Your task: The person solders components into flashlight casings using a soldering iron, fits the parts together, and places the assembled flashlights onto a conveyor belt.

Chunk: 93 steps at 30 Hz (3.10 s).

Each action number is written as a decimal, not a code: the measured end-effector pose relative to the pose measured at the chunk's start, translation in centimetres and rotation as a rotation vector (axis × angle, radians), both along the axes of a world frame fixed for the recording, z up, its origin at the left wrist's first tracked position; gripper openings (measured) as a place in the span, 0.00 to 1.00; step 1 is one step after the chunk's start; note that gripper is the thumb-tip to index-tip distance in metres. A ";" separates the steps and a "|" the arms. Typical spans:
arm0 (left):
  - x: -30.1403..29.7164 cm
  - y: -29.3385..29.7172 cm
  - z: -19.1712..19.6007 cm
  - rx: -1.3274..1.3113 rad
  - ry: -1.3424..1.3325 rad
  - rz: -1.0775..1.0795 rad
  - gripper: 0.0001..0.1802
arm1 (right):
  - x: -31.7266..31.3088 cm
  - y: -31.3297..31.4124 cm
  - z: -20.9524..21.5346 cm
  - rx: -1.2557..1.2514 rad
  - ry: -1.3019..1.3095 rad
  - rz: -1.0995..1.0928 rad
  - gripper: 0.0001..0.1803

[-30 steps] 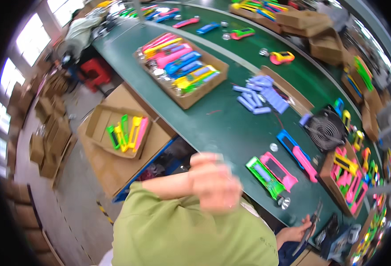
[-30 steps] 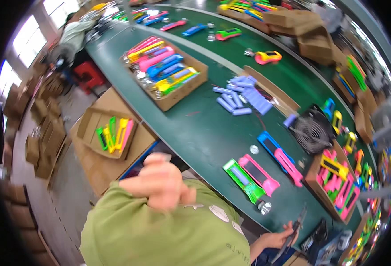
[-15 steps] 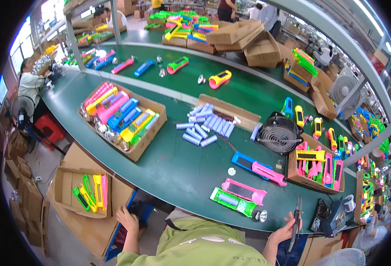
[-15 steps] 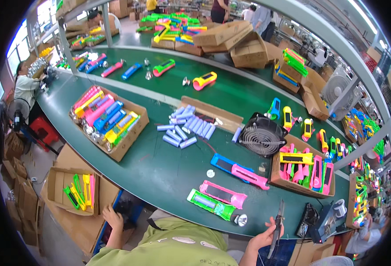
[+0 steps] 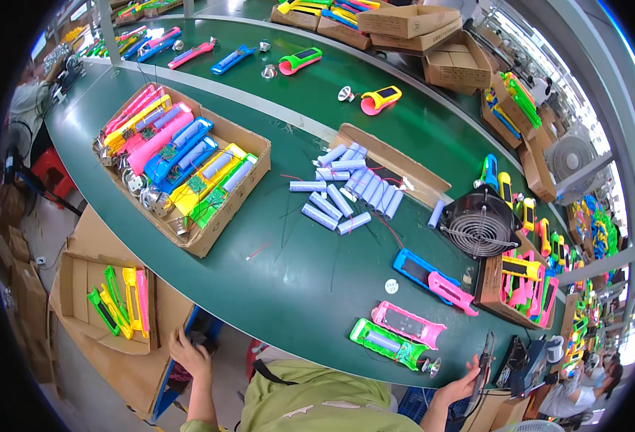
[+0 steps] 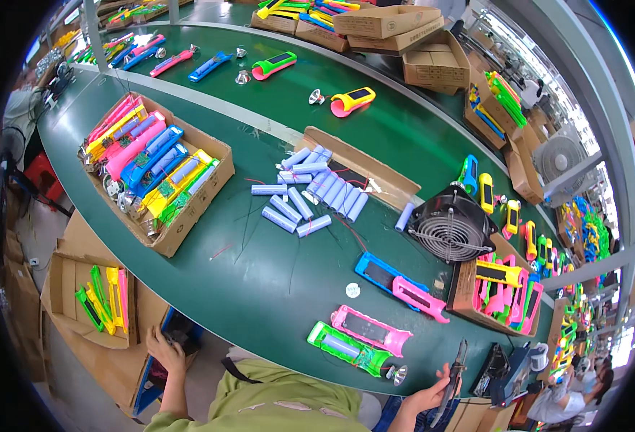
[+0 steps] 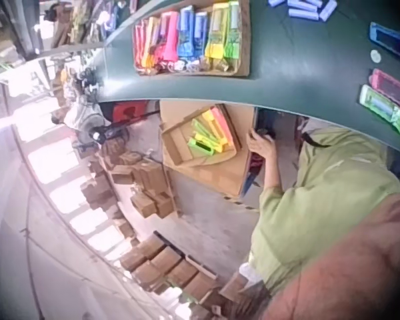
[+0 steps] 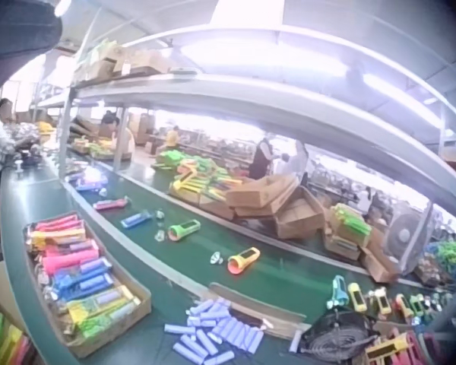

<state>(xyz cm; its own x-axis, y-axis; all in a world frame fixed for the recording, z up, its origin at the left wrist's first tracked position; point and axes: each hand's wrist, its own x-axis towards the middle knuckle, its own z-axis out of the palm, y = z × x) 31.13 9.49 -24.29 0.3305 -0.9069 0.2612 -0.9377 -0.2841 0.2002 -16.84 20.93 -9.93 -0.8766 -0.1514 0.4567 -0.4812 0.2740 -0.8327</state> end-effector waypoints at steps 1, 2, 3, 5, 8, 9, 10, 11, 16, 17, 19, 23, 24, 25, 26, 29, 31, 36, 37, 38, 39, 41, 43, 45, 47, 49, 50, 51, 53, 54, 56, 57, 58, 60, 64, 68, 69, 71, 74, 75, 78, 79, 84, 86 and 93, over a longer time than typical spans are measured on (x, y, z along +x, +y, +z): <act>0.0 0.0 0.3 0.036 0.010 0.006 0.38 | 0.4 -0.1 0.1 0.013 -0.014 -0.005 0.17; -0.1 0.0 0.4 0.038 0.014 0.010 0.38 | 0.4 -0.2 0.1 0.015 -0.010 -0.002 0.17; -0.3 0.0 0.5 0.113 0.021 0.017 0.39 | 0.4 -0.3 0.1 0.012 0.003 -0.005 0.16; -0.4 -0.1 0.7 0.187 0.030 0.021 0.40 | 0.5 -0.6 0.1 0.007 0.018 -0.013 0.16; -0.3 0.0 0.6 0.164 0.020 0.014 0.43 | 0.6 -0.6 0.2 0.010 0.015 -0.001 0.17; -0.3 0.0 0.4 0.170 0.036 0.016 0.43 | 0.4 -0.1 0.1 0.045 0.013 0.003 0.17; -0.4 -0.2 0.3 0.174 0.054 0.018 0.43 | 0.2 0.2 0.0 0.078 0.012 0.005 0.19; -0.5 -0.3 0.3 0.169 0.055 0.018 0.43 | 0.2 0.3 -0.1 0.038 0.015 0.009 0.18; -0.4 0.7 0.3 0.159 0.020 0.003 0.42 | -0.5 1.1 -0.8 0.069 0.016 0.000 0.18; -0.2 1.1 0.3 0.168 0.011 0.018 0.42 | -0.5 0.7 -0.8 0.089 0.013 0.004 0.18; 0.5 1.9 0.2 0.126 0.019 0.076 0.38 | -0.5 -0.6 -1.0 0.115 0.039 0.025 0.18; -0.2 -0.7 2.9 0.012 0.089 0.157 0.29 | 0.2 -0.9 0.6 0.239 0.243 -0.029 0.21; 0.0 -0.6 2.5 -0.062 0.054 0.101 0.29 | 0.7 -1.1 1.7 0.183 0.212 -0.039 0.21; -0.1 -0.9 2.6 -0.130 0.069 0.029 0.29 | 0.1 -0.4 1.7 0.170 0.213 -0.023 0.21; -0.3 -0.7 3.1 -0.132 0.075 0.031 0.29 | 0.1 -0.5 1.8 0.188 0.195 0.022 0.21; 1.6 1.8 2.3 0.075 -0.001 0.089 0.28 | 0.3 -1.1 1.6 0.181 0.156 0.077 0.21; 1.8 2.6 1.8 0.213 -0.031 0.089 0.26 | -0.6 -0.2 1.5 0.159 0.177 -0.023 0.20; 6.6 8.2 -0.9 -0.003 -0.070 0.222 0.31 | -0.1 -0.5 -1.0 0.003 0.015 0.066 0.17; 7.1 8.4 -1.0 0.059 -0.095 0.199 0.33 | 0.4 -0.2 -0.6 -0.015 0.020 0.061 0.18; 6.9 8.2 -1.3 0.122 -0.125 0.197 0.34 | 0.4 -0.3 -0.3 -0.030 0.023 0.078 0.19; 6.8 7.5 -1.7 0.114 -0.109 0.175 0.34 | 0.4 -0.3 -0.3 -0.118 0.035 0.074 0.18; 7.1 6.8 -1.7 0.161 -0.078 0.166 0.36 | 0.0 0.5 -0.6 -0.102 0.041 0.051 0.18; 6.0 6.1 -1.4 0.154 -0.093 0.162 0.38 | 0.1 0.4 -0.6 -0.084 0.014 0.023 0.18; 5.8 6.1 -1.7 0.149 -0.098 0.176 0.41 | 0.0 0.2 -0.5 -0.045 0.028 0.040 0.17; 5.4 5.9 -1.5 0.156 -0.099 0.206 0.41 | 0.1 0.1 -0.5 -0.016 0.040 0.040 0.17; 5.3 5.7 -1.3 0.152 -0.093 0.233 0.42 | 0.0 0.0 -0.6 -0.005 0.039 0.048 0.17; 5.3 6.0 -1.3 0.153 -0.095 0.253 0.42 | -0.1 0.0 -0.7 0.002 0.041 0.037 0.17; 5.3 6.2 -1.3 0.167 -0.098 0.260 0.41 | -0.2 0.2 -0.7 0.050 0.072 0.034 0.18; 5.0 6.3 -1.1 0.169 -0.095 0.289 0.41 | 0.3 0.0 -0.1 0.049 0.059 0.034 0.18; 4.6 6.3 -0.7 0.197 -0.083 0.314 0.40 | 0.4 -0.1 -0.1 0.055 0.047 0.014 0.21; 4.4 6.2 -0.8 0.216 -0.068 0.348 0.40 | 0.3 -0.4 0.1 0.084 0.077 0.013 0.20; 4.6 6.1 -1.3 0.209 -0.065 0.344 0.40 | 0.4 -0.2 0.6 0.041 0.083 0.060 0.18; 4.6 6.3 -1.5 0.208 -0.063 0.338 0.39 | 0.8 -0.3 1.2 0.003 0.089 0.106 0.20; 4.6 6.1 -1.5 0.192 -0.051 0.336 0.39 | 0.6 -0.4 0.8 -0.010 0.093 0.106 0.19; 4.7 5.8 -1.3 0.169 -0.031 0.338 0.39 | 0.7 -0.7 1.2 0.064 0.134 0.094 0.18; 4.6 5.7 -1.3 0.159 -0.044 0.358 0.38 | 1.1 -1.2 1.6 0.128 0.178 0.067 0.17; 4.5 5.7 -1.2 0.153 -0.039 0.356 0.38 | 1.2 -1.3 1.7 0.129 0.179 0.069 0.17; 4.5 5.6 -1.3 0.144 -0.033 0.355 0.38 | 1.5 -1.6 2.1 0.144 0.224 0.047 0.18; 4.7 5.7 -1.8 0.128 -0.040 0.362 0.38 | 1.5 -1.6 1.9 0.093 0.203 0.058 0.17; 4.7 5.7 -2.0 0.111 -0.047 0.354 0.38 | 1.5 -1.6 1.9 0.092 0.202 0.061 0.17; 4.5 5.7 -1.7 0.097 -0.049 0.347 0.37 | 1.6 -1.4 2.1 0.139 0.223 0.034 0.17; 4.5 5.7 -1.6 0.100 -0.044 0.347 0.37 | 1.6 -1.4 2.0 0.139 0.232 0.033 0.17; 4.4 5.6 -1.8 0.098 -0.053 0.358 0.37 | 1.3 -1.3 1.9 0.169 0.237 0.027 0.17; 4.4 5.5 -1.9 0.103 -0.058 0.372 0.37 | 1.0 -1.3 1.6 0.148 0.266 0.053 0.18; 4.7 5.5 -2.1 0.125 -0.060 0.392 0.38 | 0.3 -0.6 0.1 -0.109 0.108 0.126 0.21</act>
